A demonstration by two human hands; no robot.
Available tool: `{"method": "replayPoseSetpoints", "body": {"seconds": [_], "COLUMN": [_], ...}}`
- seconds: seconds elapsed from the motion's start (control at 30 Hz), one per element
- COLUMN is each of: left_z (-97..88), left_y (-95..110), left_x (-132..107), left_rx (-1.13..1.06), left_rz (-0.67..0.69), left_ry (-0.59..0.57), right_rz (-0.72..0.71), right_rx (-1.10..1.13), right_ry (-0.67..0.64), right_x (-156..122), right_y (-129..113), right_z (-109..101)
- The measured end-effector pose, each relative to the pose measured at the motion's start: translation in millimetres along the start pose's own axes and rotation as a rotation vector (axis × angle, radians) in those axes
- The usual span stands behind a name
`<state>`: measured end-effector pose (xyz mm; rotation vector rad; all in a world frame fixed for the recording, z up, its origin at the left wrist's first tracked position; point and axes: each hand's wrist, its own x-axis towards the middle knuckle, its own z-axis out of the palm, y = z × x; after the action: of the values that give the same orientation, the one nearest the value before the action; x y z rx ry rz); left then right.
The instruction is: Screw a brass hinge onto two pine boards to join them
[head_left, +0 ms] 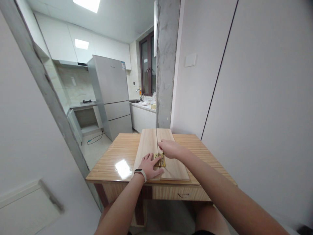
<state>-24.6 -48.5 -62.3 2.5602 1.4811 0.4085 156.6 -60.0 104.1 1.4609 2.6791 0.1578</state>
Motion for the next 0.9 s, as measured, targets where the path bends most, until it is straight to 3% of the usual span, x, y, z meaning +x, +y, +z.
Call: {"method": "replayPoseSetpoints", "body": {"seconds": [0.37,0.57,0.9], "left_z": [1.1,2.1,2.5], "left_y": [-0.7,-1.5,-2.5], "left_x": [-0.4,-0.1,0.3], "left_rx": [0.001,0.008,0.011], "left_rz": [0.009,0.010,0.019], "left_ry": [0.015,0.030,0.024], "right_rz": [-0.011,0.087,0.073], "right_rx": [-0.054,-0.053,0.072], "right_ry": [0.038,0.036,-0.014], "right_x": [3.7,4.7,1.1], "right_y": [0.2,-4.4,-7.8], "right_z": [-2.2,2.6,3.5]}}
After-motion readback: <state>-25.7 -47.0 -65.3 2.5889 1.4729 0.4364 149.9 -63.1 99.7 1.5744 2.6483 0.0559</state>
